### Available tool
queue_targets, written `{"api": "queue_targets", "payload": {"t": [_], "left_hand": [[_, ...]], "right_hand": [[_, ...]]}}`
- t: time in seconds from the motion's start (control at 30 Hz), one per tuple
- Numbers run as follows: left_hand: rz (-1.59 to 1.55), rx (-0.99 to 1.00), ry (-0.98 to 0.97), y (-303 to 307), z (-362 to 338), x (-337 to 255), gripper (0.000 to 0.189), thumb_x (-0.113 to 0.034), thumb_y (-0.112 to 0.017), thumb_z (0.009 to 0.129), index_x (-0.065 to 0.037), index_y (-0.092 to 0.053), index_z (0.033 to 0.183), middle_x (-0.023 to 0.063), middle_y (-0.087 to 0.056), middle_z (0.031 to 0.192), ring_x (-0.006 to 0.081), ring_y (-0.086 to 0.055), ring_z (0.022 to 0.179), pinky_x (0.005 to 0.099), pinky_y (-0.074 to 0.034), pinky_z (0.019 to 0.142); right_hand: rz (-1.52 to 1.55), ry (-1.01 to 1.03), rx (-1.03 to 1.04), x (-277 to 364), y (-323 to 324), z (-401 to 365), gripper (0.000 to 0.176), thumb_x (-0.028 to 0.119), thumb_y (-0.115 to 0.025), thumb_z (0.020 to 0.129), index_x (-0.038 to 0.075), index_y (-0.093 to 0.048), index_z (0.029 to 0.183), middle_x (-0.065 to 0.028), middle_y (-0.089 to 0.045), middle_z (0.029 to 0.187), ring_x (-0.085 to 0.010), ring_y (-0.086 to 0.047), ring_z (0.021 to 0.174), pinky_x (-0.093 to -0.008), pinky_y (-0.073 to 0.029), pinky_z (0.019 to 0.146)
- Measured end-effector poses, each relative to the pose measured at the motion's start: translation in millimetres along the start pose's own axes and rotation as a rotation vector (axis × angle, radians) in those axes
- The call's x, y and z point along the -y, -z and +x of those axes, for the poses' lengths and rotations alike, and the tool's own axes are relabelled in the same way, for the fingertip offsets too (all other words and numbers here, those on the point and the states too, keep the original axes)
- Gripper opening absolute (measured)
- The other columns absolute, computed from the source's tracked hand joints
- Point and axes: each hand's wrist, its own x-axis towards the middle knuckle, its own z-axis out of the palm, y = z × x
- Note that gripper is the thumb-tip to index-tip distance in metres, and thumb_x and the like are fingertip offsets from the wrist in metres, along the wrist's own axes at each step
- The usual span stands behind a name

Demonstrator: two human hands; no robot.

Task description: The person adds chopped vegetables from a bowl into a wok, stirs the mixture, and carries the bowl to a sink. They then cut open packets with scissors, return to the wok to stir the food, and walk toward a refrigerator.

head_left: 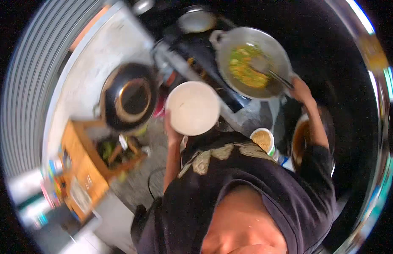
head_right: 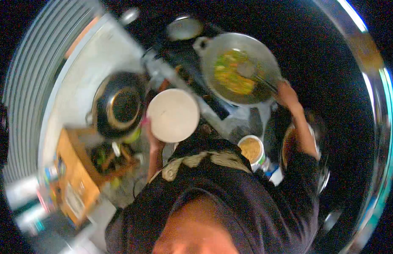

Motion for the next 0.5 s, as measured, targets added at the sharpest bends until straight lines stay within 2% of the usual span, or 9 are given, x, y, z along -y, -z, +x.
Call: {"api": "queue_targets", "payload": {"t": [0.03,0.1,0.13,0.17,0.3,0.33,0.37,0.43,0.5], "left_hand": [[0.273,-0.066,-0.101,1.4,-3.8,-0.1,0.052,-0.042,-0.038,0.093,-0.001,-0.044,0.125,0.0132,-0.054,0.117,0.0227,-0.056,0.102,0.0358,-0.046,0.088],[0.101,-0.144,-0.02,40.2,12.2,32.6,0.053,-0.044,-0.048,0.089,-0.003,-0.047,0.122,0.0116,-0.057,0.111,0.0207,-0.058,0.094,0.035,-0.047,0.083],[0.072,-0.228,0.0,26.9,2.6,21.3,0.052,-0.045,-0.052,0.086,-0.004,-0.05,0.118,0.0102,-0.059,0.106,0.0189,-0.059,0.089,0.0335,-0.047,0.08],[-0.115,-0.191,0.053,26.7,1.2,20.2,0.05,-0.046,-0.052,0.086,-0.004,-0.053,0.115,0.0086,-0.06,0.103,0.0176,-0.059,0.089,0.0325,-0.047,0.081],[-0.169,-0.148,-0.047,38.8,-41.3,-7.2,0.054,-0.049,-0.047,0.088,-0.004,-0.052,0.118,0.0094,-0.059,0.11,0.0181,-0.057,0.097,0.0326,-0.044,0.087],[-0.149,-0.139,-0.107,42.8,-55.3,-13.4,0.055,-0.049,-0.045,0.089,-0.003,-0.051,0.119,0.0099,-0.059,0.112,0.0182,-0.056,0.1,0.0326,-0.043,0.089],[-0.223,-0.122,-0.052,52.7,-67.8,-18.8,0.057,-0.048,-0.042,0.09,-0.003,-0.047,0.124,0.0107,-0.056,0.117,0.0186,-0.054,0.104,0.033,-0.041,0.092],[-0.181,-0.145,-0.094,50.6,-72.7,-16.1,0.058,-0.048,-0.041,0.091,-0.003,-0.046,0.126,0.0111,-0.055,0.119,0.019,-0.054,0.106,0.0332,-0.041,0.093],[-0.188,-0.184,-0.146,55.9,-112.0,-37.4,0.059,-0.048,-0.041,0.091,-0.002,-0.044,0.127,0.0119,-0.053,0.122,0.0197,-0.053,0.108,0.0334,-0.039,0.095]], "right_hand": [[0.07,0.108,0.064,-17.2,-14.8,2.4,0.034,0.019,-0.057,0.08,0.0,-0.051,0.107,-0.0272,-0.053,0.107,-0.044,-0.051,0.1,-0.0473,-0.044,0.084],[0.227,0.19,0.137,-36.1,-49.6,12.5,0.039,0.017,-0.055,0.082,0.003,-0.04,0.115,-0.023,-0.052,0.097,-0.0378,-0.051,0.087,-0.0438,-0.043,0.073],[0.331,0.177,0.172,-45.0,-68.8,18.4,0.042,0.016,-0.054,0.083,0.004,-0.035,0.119,-0.0208,-0.052,0.092,-0.0347,-0.051,0.081,-0.042,-0.043,0.068],[0.442,0.144,0.205,-53.9,-90.1,24.3,0.046,0.016,-0.053,0.083,0.006,-0.03,0.122,-0.0187,-0.051,0.087,-0.0316,-0.051,0.075,-0.0402,-0.043,0.063],[0.846,0.024,0.3,-83.1,-154.6,20.3,0.064,0.013,-0.049,0.087,0.012,-0.01,0.137,-0.0102,-0.05,0.067,-0.0192,-0.05,0.049,-0.0331,-0.042,0.041],[0.887,0.078,0.338,-82.7,-155.4,16.6,0.065,0.016,-0.051,0.087,0.012,-0.011,0.138,-0.0101,-0.051,0.067,-0.0192,-0.05,0.05,-0.0333,-0.043,0.042],[0.93,0.13,0.378,-78.9,-154.4,11.9,0.066,0.02,-0.053,0.087,0.013,-0.012,0.138,-0.0101,-0.051,0.067,-0.0192,-0.05,0.05,-0.0335,-0.043,0.043],[0.559,0.62,0.235,-112.9,-169.0,37.7,0.062,0.027,-0.055,0.087,0.013,-0.021,0.137,-0.0137,-0.054,0.076,-0.0215,-0.053,0.059,-0.0367,-0.046,0.051],[0.424,0.179,0.221,-78.5,-155.6,30.0,0.053,0.034,-0.054,0.087,0.011,-0.035,0.132,-0.0214,-0.049,0.105,-0.0265,-0.05,0.092,-0.0454,-0.044,0.071]]}}
